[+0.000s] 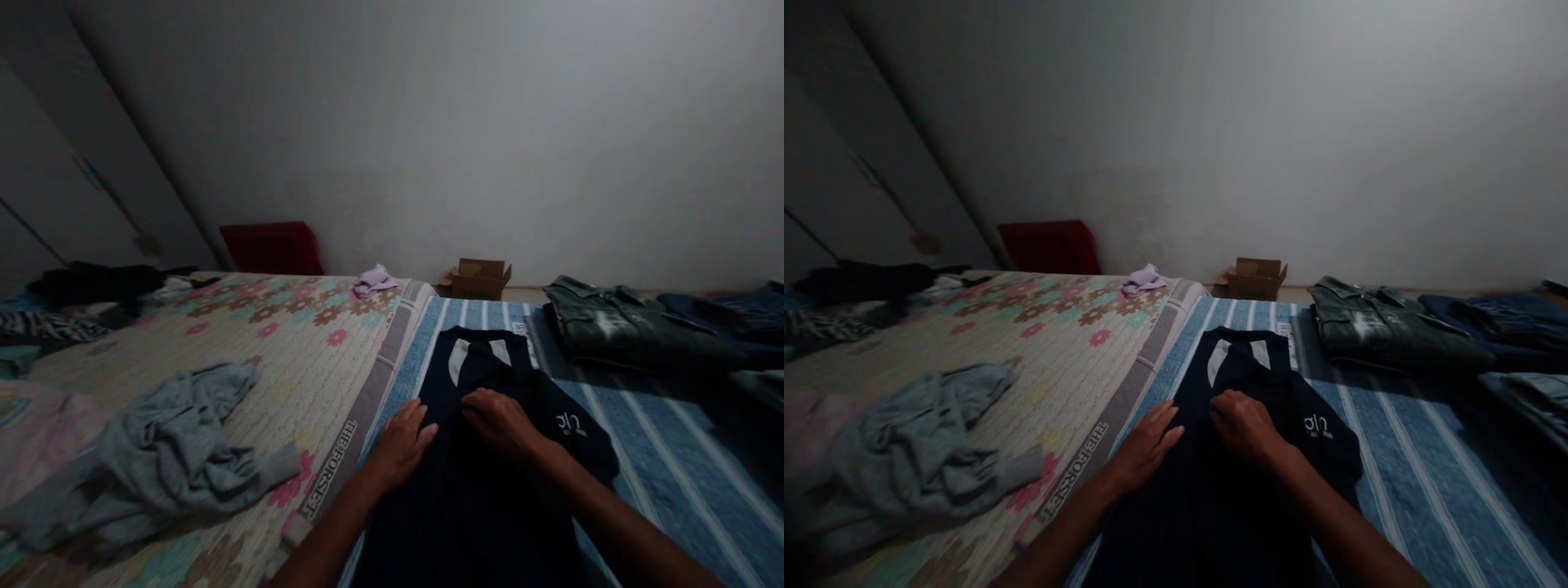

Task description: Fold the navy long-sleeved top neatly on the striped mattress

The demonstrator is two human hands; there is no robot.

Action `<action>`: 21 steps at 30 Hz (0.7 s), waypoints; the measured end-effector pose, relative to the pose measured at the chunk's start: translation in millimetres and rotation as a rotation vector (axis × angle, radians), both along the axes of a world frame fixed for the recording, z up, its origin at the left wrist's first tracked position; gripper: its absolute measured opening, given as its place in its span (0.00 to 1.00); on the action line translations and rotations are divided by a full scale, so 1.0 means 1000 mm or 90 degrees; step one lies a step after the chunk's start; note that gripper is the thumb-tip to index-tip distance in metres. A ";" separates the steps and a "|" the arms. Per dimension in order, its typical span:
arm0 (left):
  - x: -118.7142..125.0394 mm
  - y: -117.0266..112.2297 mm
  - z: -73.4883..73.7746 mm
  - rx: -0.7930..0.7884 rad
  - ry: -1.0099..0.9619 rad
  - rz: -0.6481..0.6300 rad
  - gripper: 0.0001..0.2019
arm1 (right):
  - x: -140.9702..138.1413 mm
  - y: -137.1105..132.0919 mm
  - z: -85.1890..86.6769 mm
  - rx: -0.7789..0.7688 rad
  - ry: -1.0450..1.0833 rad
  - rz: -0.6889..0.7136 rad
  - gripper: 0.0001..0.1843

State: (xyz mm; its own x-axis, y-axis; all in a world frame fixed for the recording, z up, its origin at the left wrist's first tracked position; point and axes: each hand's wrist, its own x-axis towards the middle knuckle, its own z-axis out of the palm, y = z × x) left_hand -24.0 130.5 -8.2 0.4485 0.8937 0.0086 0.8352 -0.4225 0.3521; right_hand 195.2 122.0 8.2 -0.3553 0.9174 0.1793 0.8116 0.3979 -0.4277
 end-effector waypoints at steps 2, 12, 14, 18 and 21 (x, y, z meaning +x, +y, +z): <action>-0.007 -0.016 0.000 -0.023 -0.028 0.030 0.26 | -0.002 -0.011 0.001 -0.004 0.018 0.013 0.11; -0.049 -0.089 -0.015 -0.045 -0.094 0.123 0.26 | -0.002 -0.045 -0.008 -0.014 0.057 0.008 0.11; -0.055 -0.094 -0.017 -0.044 -0.093 0.133 0.25 | -0.002 -0.044 -0.010 -0.009 0.061 0.011 0.11; -0.056 -0.097 -0.013 -0.008 -0.104 0.123 0.24 | 0.000 -0.031 -0.008 -0.008 0.060 0.001 0.12; -0.050 -0.100 -0.013 0.066 -0.070 0.095 0.23 | 0.001 -0.010 -0.002 -0.010 0.037 -0.027 0.13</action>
